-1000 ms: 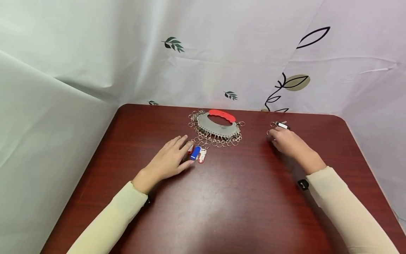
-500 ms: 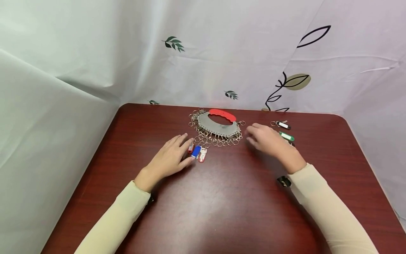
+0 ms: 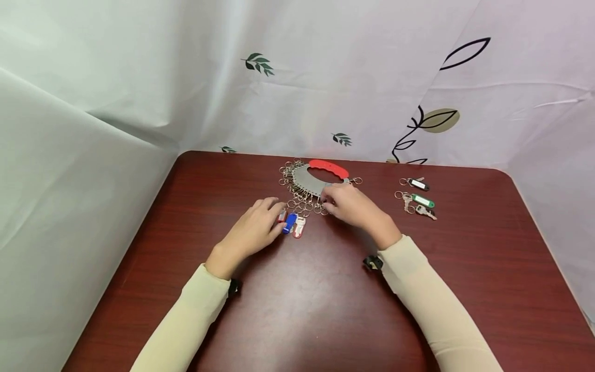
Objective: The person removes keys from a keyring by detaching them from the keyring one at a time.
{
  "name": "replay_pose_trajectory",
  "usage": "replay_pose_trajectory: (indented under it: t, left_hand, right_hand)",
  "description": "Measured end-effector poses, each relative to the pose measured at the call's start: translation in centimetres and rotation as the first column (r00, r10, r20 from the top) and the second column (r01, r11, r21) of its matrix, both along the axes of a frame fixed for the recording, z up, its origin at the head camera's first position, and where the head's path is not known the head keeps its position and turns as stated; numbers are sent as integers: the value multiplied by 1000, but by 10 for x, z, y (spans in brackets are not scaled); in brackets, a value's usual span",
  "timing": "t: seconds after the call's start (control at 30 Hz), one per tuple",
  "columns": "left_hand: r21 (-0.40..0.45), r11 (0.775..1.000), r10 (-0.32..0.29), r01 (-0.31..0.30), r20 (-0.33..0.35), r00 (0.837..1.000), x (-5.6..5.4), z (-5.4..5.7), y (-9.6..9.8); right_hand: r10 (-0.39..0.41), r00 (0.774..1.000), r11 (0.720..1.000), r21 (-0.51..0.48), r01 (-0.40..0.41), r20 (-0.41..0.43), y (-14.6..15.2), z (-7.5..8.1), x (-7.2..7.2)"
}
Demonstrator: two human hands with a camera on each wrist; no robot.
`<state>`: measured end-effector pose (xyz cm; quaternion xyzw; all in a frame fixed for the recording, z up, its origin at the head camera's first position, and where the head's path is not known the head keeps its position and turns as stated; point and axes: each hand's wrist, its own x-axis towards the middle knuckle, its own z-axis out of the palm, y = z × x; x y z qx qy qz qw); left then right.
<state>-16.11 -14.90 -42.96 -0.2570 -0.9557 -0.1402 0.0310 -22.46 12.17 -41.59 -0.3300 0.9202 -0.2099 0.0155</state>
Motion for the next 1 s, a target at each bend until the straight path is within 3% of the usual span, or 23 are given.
replay_pose_trajectory:
  t: [0.23,0.4,0.73,1.0]
  left_hand:
    - [44,999,25,-24,-12,1000,-1,1,8]
    - [60,998,31,-30,-17,999,-2,1,13]
    - [118,990,78,-80,19,997,-9,5,16]
    - [203,967,129,-156,142,982,-17,19,17]
  right_hand:
    - [-2,999,1000,30,1,32,-21,-12,-6]
    - [-28,999,994,110,23,45,-35,-12,-6]
    - [-56,998,966,252,58,-13,-54,-14,-5]
    - [-82,995,957,273,94,-58,-59,-20,-4]
